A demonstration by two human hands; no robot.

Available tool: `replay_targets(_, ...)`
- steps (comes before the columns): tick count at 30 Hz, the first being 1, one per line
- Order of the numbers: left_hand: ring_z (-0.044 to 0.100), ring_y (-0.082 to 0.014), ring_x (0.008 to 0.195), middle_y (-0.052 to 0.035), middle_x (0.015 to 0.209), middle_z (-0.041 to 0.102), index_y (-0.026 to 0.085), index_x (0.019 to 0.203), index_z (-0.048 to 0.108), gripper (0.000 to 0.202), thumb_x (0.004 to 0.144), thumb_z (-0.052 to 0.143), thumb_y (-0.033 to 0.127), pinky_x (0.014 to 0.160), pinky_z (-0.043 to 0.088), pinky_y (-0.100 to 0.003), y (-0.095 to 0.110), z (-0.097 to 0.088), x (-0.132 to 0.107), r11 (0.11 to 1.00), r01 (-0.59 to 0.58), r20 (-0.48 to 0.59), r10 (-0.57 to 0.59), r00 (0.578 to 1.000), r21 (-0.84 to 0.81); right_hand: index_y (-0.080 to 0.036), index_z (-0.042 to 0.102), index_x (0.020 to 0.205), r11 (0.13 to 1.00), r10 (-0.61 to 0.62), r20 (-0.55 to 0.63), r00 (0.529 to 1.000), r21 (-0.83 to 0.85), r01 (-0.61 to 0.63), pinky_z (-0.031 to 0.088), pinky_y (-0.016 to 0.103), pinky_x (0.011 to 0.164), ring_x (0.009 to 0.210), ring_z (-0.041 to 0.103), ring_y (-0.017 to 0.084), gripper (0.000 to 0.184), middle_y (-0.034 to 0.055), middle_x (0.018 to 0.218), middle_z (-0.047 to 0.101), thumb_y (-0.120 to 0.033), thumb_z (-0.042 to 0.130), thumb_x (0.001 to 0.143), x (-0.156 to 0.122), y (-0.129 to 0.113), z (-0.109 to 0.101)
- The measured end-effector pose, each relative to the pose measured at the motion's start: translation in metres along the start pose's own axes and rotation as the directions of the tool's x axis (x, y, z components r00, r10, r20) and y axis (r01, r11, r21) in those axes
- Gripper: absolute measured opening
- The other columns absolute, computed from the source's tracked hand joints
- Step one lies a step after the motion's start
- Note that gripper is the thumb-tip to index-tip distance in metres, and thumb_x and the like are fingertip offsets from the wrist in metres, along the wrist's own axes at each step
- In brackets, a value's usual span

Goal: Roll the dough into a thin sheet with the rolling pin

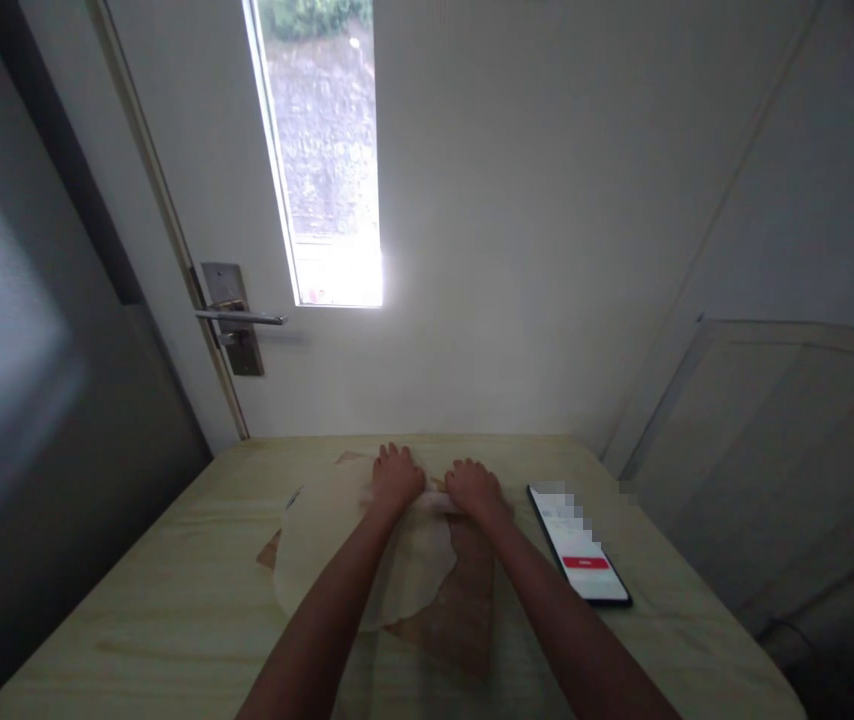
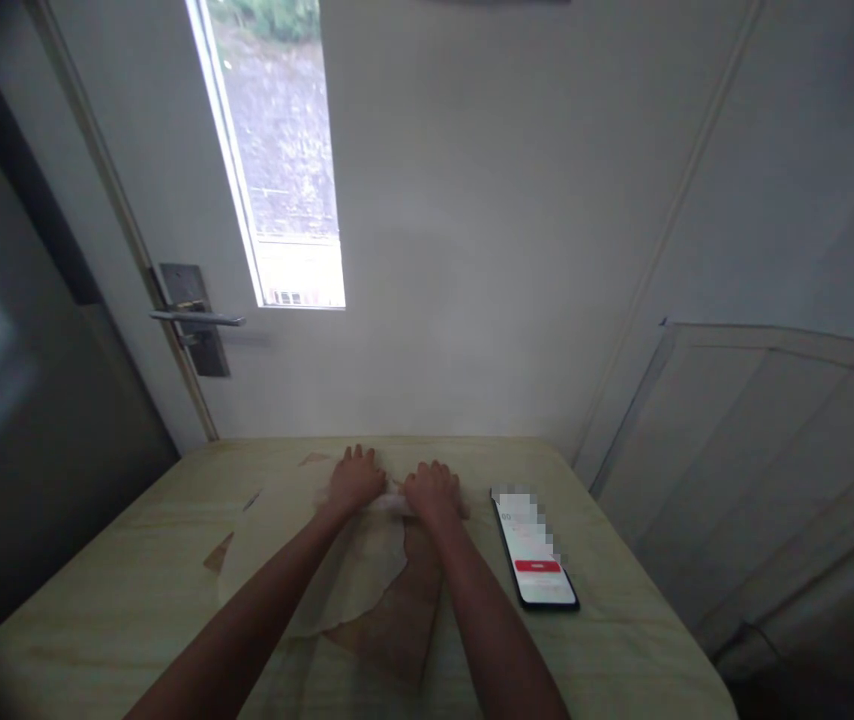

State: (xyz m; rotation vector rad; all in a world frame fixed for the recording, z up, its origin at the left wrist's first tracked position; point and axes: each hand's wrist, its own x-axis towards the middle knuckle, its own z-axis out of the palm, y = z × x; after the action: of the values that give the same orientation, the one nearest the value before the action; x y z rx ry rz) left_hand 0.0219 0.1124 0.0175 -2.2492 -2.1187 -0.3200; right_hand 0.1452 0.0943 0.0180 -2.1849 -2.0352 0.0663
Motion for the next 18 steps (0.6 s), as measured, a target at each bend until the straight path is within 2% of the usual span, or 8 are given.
replay_targets(3, 0.032, -0.0317, 0.123, -0.0208, 0.132, 0.037, 0.007, 0.124, 0.041, 0.052, 0.078, 0.037, 0.031, 0.094, 0.031, -0.04, 0.0, -0.002, -0.013, 0.999, 0.024, 0.045, -0.025, 0.999, 0.023, -0.016, 0.06, 0.099, 1.0, -0.016, -0.012, 1.0, 0.004, 0.016, 0.04, 0.035, 0.08, 0.101, 0.052, 0.022, 0.036, 0.0135, 0.107, 0.058, -0.029, 0.031, 0.084, -0.015, -0.001, -0.001)
replay_targets(7, 0.033, -0.032, 0.122, -0.0206, 0.132, 0.036, 0.009, 0.125, 0.04, 0.051, 0.081, 0.033, 0.033, 0.093, 0.032, -0.041, -0.001, -0.008, -0.03, 0.999, -0.004, 0.085, 0.001, 0.996, 0.041, -0.016, 0.059, 0.104, 0.999, -0.035, -0.064, 0.997, 0.005, 0.036, 0.039, 0.036, 0.081, 0.108, 0.047, 0.024, 0.04, 0.0144, 0.116, 0.053, -0.028, 0.025, 0.086, -0.036, -0.002, -0.002)
replay_targets(10, 0.036, -0.0315, 0.12, -0.0195, 0.132, 0.037, 0.01, 0.124, 0.042, 0.05, 0.082, 0.031, 0.033, 0.091, 0.033, -0.042, -0.001, -0.012, -0.042, 0.998, -0.013, 0.09, 0.008, 0.996, 0.054, -0.016, 0.059, 0.104, 0.999, -0.049, -0.108, 0.993, -0.004, 0.049, 0.038, 0.037, 0.081, 0.107, 0.048, 0.025, 0.042, 0.0138, 0.114, 0.055, -0.028, 0.023, 0.087, -0.049, -0.003, -0.001)
replay_targets(14, 0.04, -0.0301, 0.117, -0.0182, 0.129, 0.041, 0.011, 0.12, 0.046, 0.045, 0.082, 0.029, 0.03, 0.089, 0.035, -0.043, -0.001, -0.013, -0.058, 0.998, -0.019, 0.036, 0.017, 0.999, 0.059, -0.016, 0.058, 0.107, 0.997, -0.079, -0.186, 0.979, -0.025, 0.075, 0.036, 0.038, 0.084, 0.107, 0.048, 0.025, 0.043, 0.0138, 0.113, 0.056, -0.029, 0.022, 0.088, -0.065, -0.004, 0.002)
replay_targets(18, 0.039, -0.0291, 0.117, -0.0182, 0.126, 0.045, 0.01, 0.117, 0.05, 0.043, 0.084, 0.028, 0.028, 0.092, 0.031, -0.043, -0.002, -0.009, -0.072, 0.998, -0.025, -0.058, 0.029, 0.998, 0.062, -0.016, 0.058, 0.107, 0.996, -0.083, -0.245, 0.966, -0.038, 0.076, 0.031, 0.038, 0.089, 0.109, 0.046, 0.024, 0.042, 0.0123, 0.116, 0.055, -0.026, 0.023, 0.088, -0.077, -0.004, 0.005)
